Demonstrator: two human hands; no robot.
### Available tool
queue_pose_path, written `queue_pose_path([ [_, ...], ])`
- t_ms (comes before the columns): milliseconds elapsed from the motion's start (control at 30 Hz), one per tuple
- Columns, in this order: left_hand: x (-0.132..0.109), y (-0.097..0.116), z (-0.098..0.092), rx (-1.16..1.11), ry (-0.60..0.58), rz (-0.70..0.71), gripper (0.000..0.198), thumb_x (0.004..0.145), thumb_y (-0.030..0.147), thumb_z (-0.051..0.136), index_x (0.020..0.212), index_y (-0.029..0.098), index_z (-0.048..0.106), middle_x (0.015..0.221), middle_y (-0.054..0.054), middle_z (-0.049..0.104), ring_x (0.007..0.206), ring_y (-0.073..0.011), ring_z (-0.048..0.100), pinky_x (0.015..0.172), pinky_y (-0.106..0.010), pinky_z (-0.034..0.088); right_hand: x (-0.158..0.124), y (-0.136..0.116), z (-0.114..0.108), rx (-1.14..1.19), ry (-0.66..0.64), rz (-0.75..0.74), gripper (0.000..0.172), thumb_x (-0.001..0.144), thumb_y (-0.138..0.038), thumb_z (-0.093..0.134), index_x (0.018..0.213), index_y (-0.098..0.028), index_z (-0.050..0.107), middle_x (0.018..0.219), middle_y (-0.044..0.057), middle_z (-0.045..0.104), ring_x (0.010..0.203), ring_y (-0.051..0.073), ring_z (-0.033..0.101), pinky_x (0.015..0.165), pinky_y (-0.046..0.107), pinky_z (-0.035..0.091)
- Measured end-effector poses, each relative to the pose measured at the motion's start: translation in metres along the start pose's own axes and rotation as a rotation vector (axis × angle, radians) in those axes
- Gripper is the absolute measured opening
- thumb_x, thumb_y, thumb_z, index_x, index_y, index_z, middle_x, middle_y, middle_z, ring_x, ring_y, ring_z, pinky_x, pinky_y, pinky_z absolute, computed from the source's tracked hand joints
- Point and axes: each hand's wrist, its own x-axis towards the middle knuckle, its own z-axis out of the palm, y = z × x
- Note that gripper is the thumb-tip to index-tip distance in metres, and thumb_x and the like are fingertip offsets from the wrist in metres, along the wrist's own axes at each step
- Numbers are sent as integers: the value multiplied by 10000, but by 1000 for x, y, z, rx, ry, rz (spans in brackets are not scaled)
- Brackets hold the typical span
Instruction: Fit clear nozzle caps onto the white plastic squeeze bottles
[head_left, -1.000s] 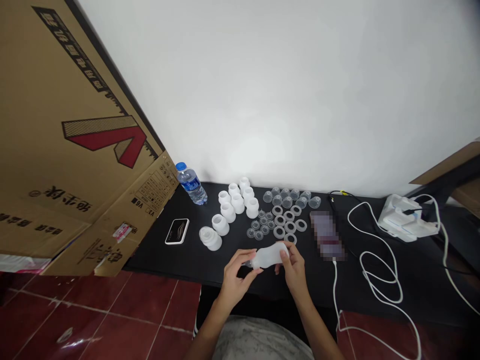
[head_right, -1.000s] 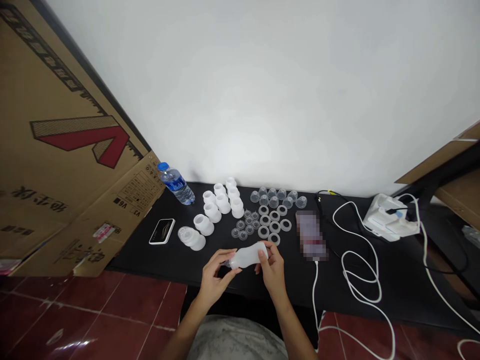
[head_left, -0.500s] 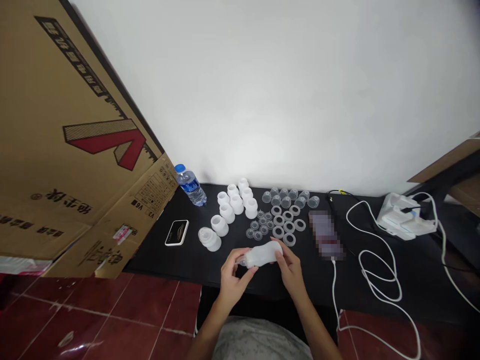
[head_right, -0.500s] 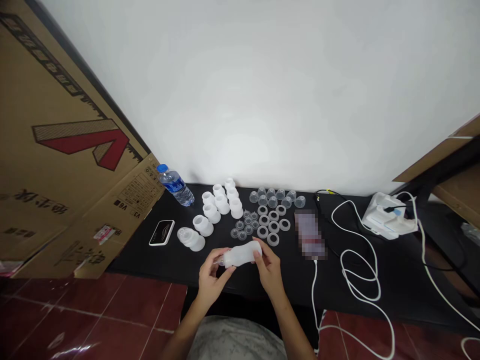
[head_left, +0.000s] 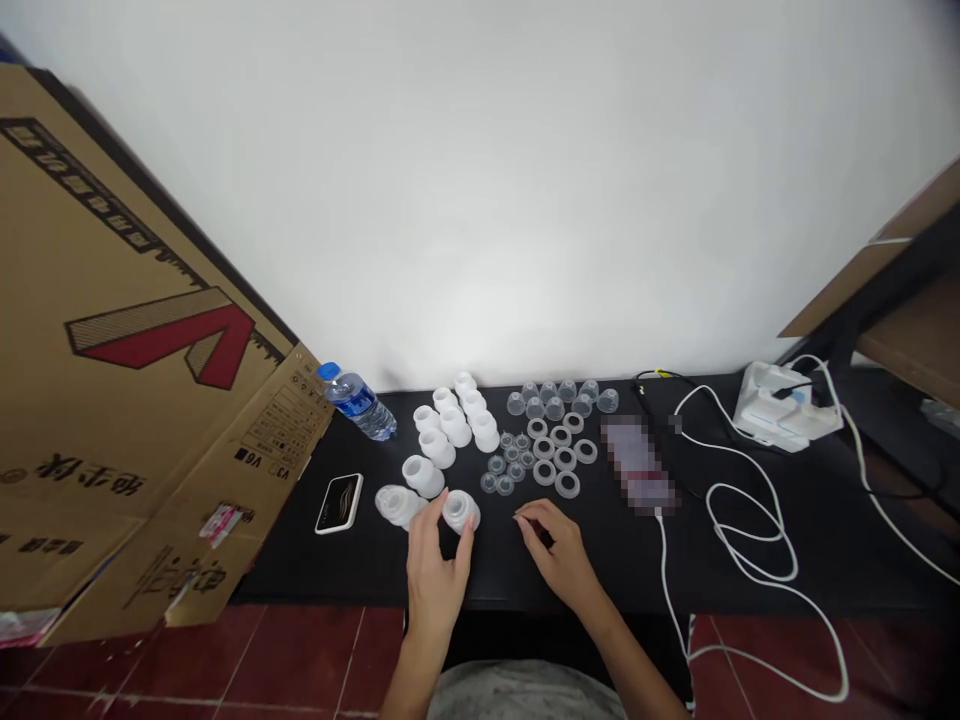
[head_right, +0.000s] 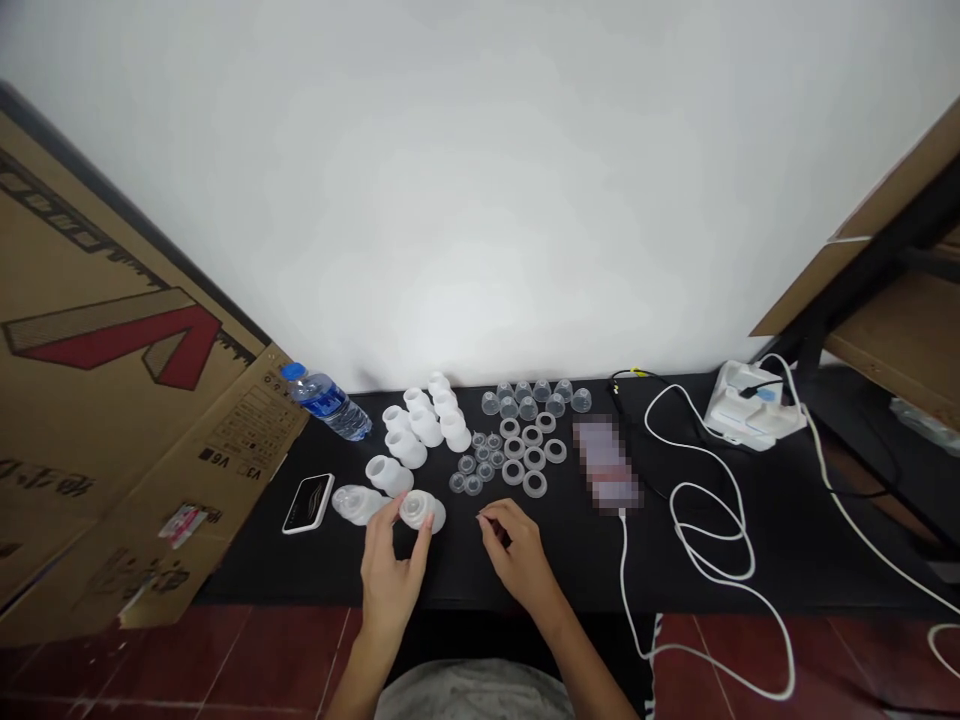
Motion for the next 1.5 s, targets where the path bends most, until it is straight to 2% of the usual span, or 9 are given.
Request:
queue_pose_path([
  [267, 8, -7, 22, 2, -36, -107, 654, 1057, 459, 707, 1637, 238, 500, 1582, -199, 622, 1410, -371, 665, 1152, -548, 578, -6, 12, 8, -43, 112, 63, 266, 1072, -338, 618, 1250, -254, 796, 1512, 176, 686, 837, 214, 777, 759, 383, 698],
  [467, -8, 0, 23, 51, 11, -76, 898, 1013, 436, 769, 1742, 220, 292, 1657, -250, 500, 1310, -382, 711, 1085, -591, 617, -11, 19, 10, -71, 100, 51, 271, 1084, -327, 595, 1279, -269, 775, 1528, 163, 660, 862, 216, 766, 768, 384, 692],
  [567, -23, 12, 18, 134, 164, 90, 727, 963, 365, 830, 1607, 216, 527, 1463, -214, 612, 1247, -382, 704, 1027, -567, 637, -11, 21, 12, -69, 160, 78, 348, 1086, -345, 594, 1392, -262, 736, 1623, 187, 578, 884, 223, 774, 765, 388, 695],
  [633, -26, 22, 17, 121, 42, 176, 514, 1016, 300, 757, 1510, 237, 631, 1217, -153, 713, 1091, -328, 750, 925, -467, 661, -11, 22, 14, -72, 171, 83, 372, 1085, -355, 597, 1421, -254, 721, 1667, 201, 537, 881, 225, 777, 740, 382, 694],
  [733, -14, 32, 27, 60, -294, 166, 495, 1118, 286, 578, 1609, 239, 534, 858, -37, 728, 719, -235, 756, 685, -336, 630, -10, 24, 16, -105, 170, 67, 305, 1081, -350, 604, 1326, -255, 758, 1602, 198, 605, 831, 224, 767, 714, 382, 686],
  [933, 18, 27, 65, 107, -292, 158, 387, 1153, 345, 491, 1469, 198, 660, 668, -15, 723, 519, -252, 727, 486, -298, 489, -9, 31, 16, -191, 237, -12, 166, 1028, -261, 595, 1098, -254, 745, 1173, 130, 763, 786, 241, 736, 779, 410, 669],
  [1033, 17, 24, 70, 79, -253, 159, 309, 1154, 340, 481, 1264, 224, 746, 814, -63, 805, 658, -267, 793, 562, -309, 552, -10, 34, 15, -189, 256, -27, 202, 1019, -230, 560, 1121, -257, 733, 1011, 92, 756, 784, 247, 722, 771, 396, 656],
  [1233, -5, 30, 45, 22, -276, 113, 195, 1110, 333, 598, 1056, 236, 759, 917, -57, 728, 840, -235, 749, 791, -338, 614, -9, 26, 8, -72, 217, 35, 129, 1027, -325, 643, 1057, -254, 747, 979, 73, 779, 754, 227, 715, 740, 360, 628],
  [1500, -19, 21, 41, -34, -346, 87, 172, 1052, 301, 687, 1201, 250, 757, 1215, -106, 727, 1186, -311, 715, 1029, -497, 612, -7, 19, -2, 133, 235, 166, 322, 1005, -547, 743, 1005, -225, 758, 889, 56, 782, 774, 221, 723, 721, 326, 596],
])
